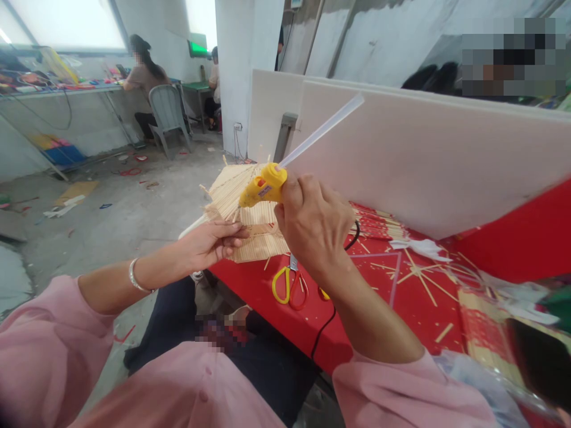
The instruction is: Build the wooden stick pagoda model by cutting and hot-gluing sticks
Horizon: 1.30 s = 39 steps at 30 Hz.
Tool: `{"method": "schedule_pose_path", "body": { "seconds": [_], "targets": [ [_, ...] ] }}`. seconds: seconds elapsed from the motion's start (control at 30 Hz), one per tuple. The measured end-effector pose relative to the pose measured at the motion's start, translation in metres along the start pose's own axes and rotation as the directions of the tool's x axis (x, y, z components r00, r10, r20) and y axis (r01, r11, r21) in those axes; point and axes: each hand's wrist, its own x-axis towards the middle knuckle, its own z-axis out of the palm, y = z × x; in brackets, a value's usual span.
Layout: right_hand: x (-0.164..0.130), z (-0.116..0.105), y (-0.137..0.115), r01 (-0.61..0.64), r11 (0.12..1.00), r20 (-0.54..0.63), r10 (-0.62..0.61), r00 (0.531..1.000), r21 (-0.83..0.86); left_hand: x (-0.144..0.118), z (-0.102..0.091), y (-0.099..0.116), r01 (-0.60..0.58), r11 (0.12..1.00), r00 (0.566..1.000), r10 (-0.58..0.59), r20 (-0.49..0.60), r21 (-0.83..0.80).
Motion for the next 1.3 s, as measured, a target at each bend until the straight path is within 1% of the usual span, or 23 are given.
{"method": "schedule_pose_path", "body": {
  "seconds": [0.07, 0.2, 0.4, 0.53, 0.6, 0.73, 0.83, 1.07, 1.3],
  "targets": [
    [-0.0001, -0.0018, -0.0007, -0.007, 1.000, 0.017, 0.007, 1.000, -0.003, 0.0009, -0.0013, -0.0001, 0.003, 1.000, 1.000, -0.003, 0.005, -0.012],
    [-0.0007, -0.0015, -0.0008, -0.008, 1.000, 0.011, 0.008, 1.000, -0.016, 0.0022, -0.0033, 0.0004, 0.013, 0.999, 1.000, -0.012, 0.016, -0.031],
    [0.0009, 0.0023, -0.0004, 0.006, 0.999, -0.060, -0.008, 0.998, -0.035, 0.0021, -0.0043, 0.0016, 0.038, 0.999, 0.999, -0.037, 0.029, -0.035],
    [-0.0002, 0.0031, -0.0007, -0.064, 0.998, -0.038, 0.065, 0.997, 0.011, 0.0026, -0.0049, 0.0013, 0.044, 0.998, 0.999, -0.043, 0.030, -0.035],
    [-0.0013, 0.0036, -0.0007, -0.076, 0.997, -0.037, 0.076, 0.996, 0.002, 0.0028, -0.0052, 0.0012, 0.046, 0.998, 0.999, -0.045, 0.031, -0.033],
    [-0.0029, 0.0042, -0.0001, -0.032, 0.997, -0.053, 0.028, 0.998, -0.072, 0.0030, -0.0056, 0.0015, 0.044, 0.998, 0.998, -0.042, 0.037, -0.033],
    [-0.0031, 0.0039, 0.0005, -0.013, 0.995, -0.059, 0.008, 0.998, -0.098, 0.0035, -0.0058, 0.0017, 0.040, 0.999, 0.998, -0.038, 0.050, -0.034],
    [-0.0023, 0.0032, 0.0009, -0.045, 0.999, -0.035, 0.045, 0.998, -0.017, 0.0041, -0.0062, 0.0022, 0.036, 0.999, 0.998, -0.035, 0.046, -0.029],
    [-0.0019, 0.0011, 0.0002, -0.060, 0.998, -0.013, 0.060, 0.998, -0.006, 0.0039, -0.0059, 0.0022, 0.037, 0.999, 0.998, -0.035, 0.047, -0.034]
  ]
}}
